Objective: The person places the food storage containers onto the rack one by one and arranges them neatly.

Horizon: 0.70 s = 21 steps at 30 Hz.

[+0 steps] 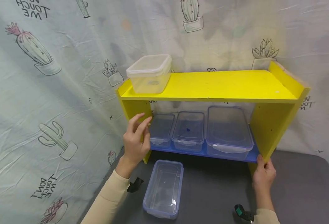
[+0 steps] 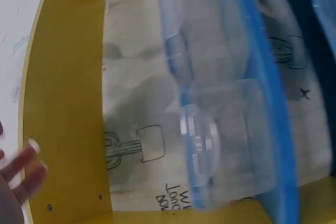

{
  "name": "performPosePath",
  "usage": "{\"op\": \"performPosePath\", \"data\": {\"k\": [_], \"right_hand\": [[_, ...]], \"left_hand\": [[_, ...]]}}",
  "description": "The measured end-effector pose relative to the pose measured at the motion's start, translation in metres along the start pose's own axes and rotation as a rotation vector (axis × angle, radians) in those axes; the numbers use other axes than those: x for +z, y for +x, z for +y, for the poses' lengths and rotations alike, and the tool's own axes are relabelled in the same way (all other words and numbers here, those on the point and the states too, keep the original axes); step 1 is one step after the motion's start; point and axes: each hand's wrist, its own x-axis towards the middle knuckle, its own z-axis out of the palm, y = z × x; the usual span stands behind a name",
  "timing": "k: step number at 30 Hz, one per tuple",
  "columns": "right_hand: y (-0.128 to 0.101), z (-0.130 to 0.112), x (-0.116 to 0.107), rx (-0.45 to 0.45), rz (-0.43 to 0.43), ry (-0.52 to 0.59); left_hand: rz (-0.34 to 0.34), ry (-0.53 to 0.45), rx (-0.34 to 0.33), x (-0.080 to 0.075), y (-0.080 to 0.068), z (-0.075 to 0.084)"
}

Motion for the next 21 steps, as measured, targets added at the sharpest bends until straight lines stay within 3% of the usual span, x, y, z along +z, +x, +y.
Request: {"op": "performPosePath", "data": {"k": [5, 8, 17, 21], "right_hand": [[-0.002, 0.002, 0.0, 0.024, -0.003, -0.008], [-0.002, 0.001, 0.001, 0.009, -0.002, 0.005], [0.002, 0.0, -0.001, 0.004, -0.012, 0.015], [0.003, 0.001, -0.001, -0.008, -0.006, 0.027]], "left_hand": [[-0.074, 0.069, -0.164, -0.004, -0.026, -0.003], [-0.119, 0.055, -0.217, -0.006, -0.04, -0.008], [-0.271, 0.002, -0.159, -0.002, -0.081, -0.01], [-0.408, 0.02, -0.198, -0.005, -0.098, -0.004]]}}
